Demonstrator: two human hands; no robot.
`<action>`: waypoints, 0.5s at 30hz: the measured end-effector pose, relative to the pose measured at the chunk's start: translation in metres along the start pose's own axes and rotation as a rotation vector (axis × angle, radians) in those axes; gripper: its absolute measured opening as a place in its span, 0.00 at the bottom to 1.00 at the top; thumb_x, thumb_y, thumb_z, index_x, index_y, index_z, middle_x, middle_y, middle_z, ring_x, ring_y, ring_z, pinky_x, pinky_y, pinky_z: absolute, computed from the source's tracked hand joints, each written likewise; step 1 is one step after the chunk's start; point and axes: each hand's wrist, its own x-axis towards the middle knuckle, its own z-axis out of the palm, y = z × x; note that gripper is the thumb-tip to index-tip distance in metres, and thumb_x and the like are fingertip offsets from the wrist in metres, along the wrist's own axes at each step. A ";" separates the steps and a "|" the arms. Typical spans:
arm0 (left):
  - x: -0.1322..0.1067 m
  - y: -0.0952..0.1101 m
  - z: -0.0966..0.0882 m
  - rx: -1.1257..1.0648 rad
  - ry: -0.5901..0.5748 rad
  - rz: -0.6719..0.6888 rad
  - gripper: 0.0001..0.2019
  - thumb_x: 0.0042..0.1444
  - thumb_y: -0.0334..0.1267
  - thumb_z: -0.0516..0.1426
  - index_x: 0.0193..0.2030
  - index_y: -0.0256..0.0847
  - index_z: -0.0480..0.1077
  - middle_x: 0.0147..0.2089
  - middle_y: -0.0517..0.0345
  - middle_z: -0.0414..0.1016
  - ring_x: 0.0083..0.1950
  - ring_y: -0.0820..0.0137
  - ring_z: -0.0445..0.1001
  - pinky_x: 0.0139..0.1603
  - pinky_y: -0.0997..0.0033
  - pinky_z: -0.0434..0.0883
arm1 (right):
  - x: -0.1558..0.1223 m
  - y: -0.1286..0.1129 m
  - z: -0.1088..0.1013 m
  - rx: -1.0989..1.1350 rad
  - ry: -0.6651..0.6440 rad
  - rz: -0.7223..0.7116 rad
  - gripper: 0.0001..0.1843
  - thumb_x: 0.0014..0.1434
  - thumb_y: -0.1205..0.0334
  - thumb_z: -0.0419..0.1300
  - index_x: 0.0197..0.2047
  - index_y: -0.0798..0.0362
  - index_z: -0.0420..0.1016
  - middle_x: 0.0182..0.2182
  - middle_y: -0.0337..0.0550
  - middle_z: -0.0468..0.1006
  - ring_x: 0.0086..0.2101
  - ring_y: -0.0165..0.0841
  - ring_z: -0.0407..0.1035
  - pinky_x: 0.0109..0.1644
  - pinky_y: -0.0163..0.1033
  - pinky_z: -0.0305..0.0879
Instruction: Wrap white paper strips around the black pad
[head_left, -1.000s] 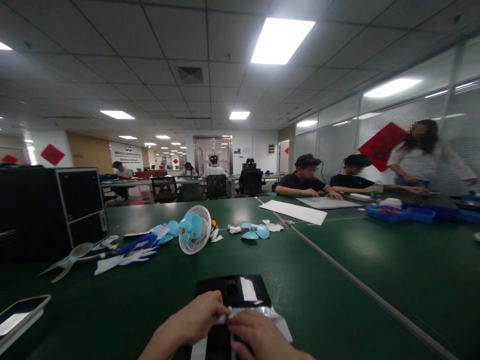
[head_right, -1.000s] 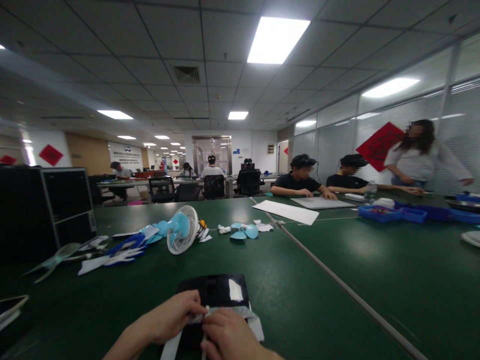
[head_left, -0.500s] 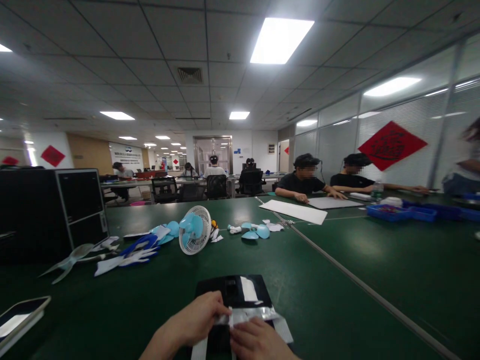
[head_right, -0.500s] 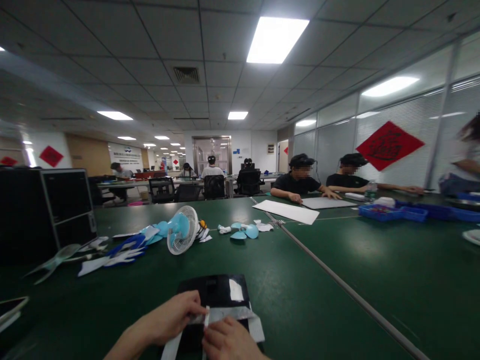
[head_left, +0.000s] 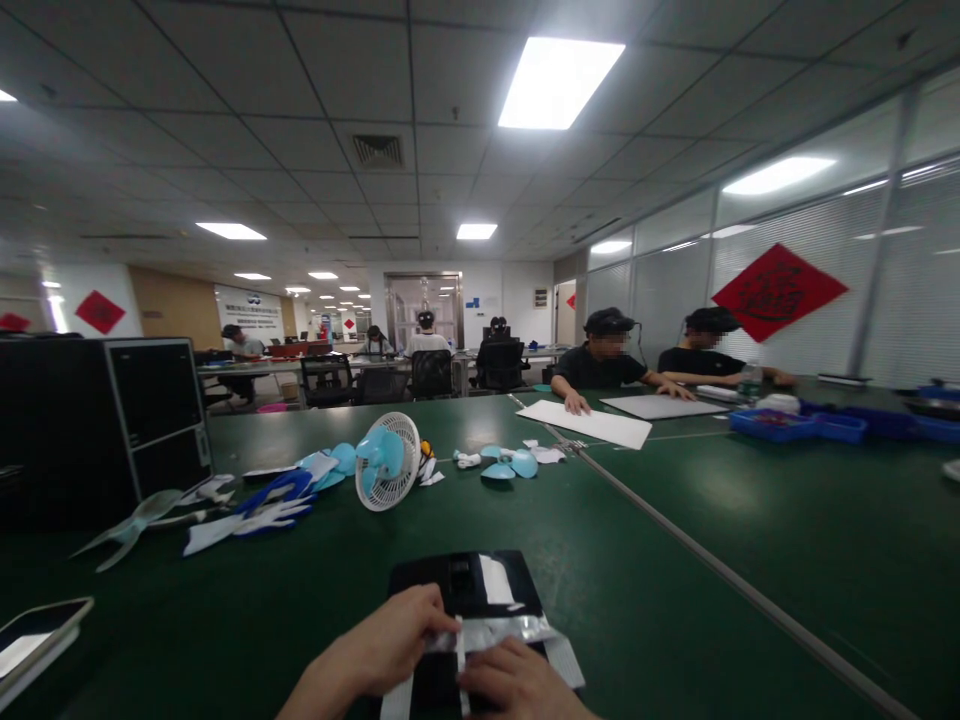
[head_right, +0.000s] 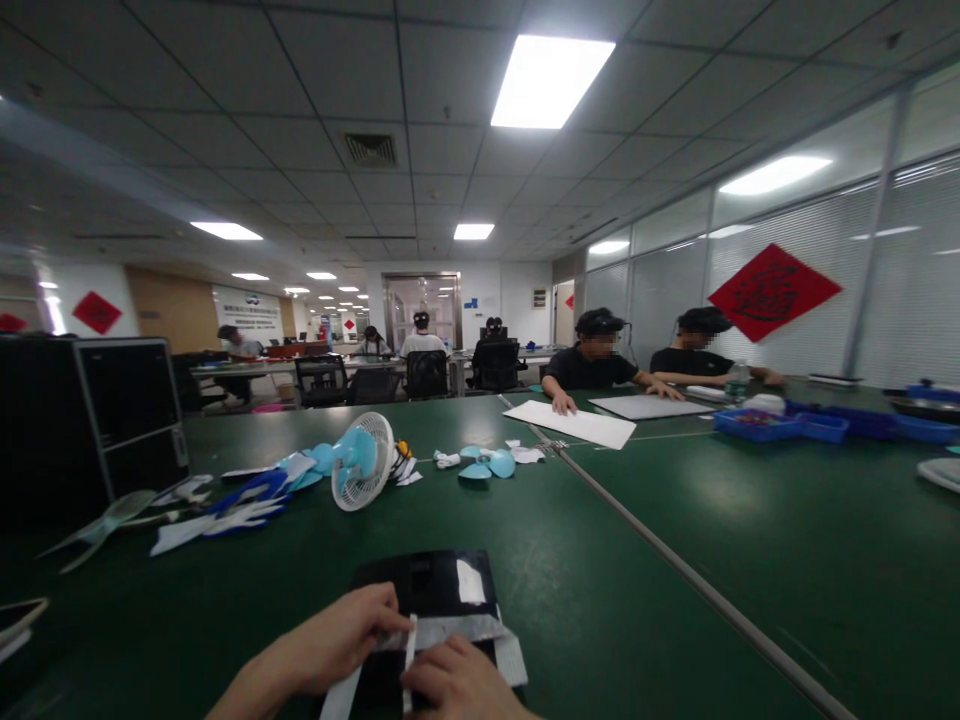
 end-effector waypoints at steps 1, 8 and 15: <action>-0.001 0.001 -0.001 0.006 -0.004 -0.001 0.21 0.54 0.23 0.47 0.46 0.49 0.72 0.45 0.60 0.68 0.45 0.71 0.67 0.42 0.74 0.60 | 0.001 0.000 -0.004 0.033 -0.020 0.022 0.13 0.65 0.54 0.52 0.40 0.50 0.75 0.45 0.39 0.78 0.43 0.32 0.70 0.43 0.35 0.62; -0.002 0.002 0.000 0.037 -0.006 -0.009 0.21 0.52 0.21 0.46 0.43 0.48 0.72 0.44 0.60 0.68 0.45 0.71 0.66 0.42 0.74 0.59 | 0.003 -0.001 -0.016 0.131 -0.111 0.098 0.18 0.66 0.53 0.48 0.46 0.53 0.73 0.44 0.45 0.78 0.44 0.34 0.70 0.45 0.37 0.62; -0.002 0.004 -0.001 0.048 -0.017 -0.022 0.22 0.51 0.21 0.47 0.44 0.48 0.72 0.44 0.60 0.68 0.45 0.71 0.66 0.43 0.74 0.59 | 0.004 -0.001 -0.019 0.086 -0.097 0.037 0.18 0.66 0.52 0.46 0.46 0.53 0.72 0.41 0.45 0.78 0.41 0.33 0.70 0.43 0.36 0.61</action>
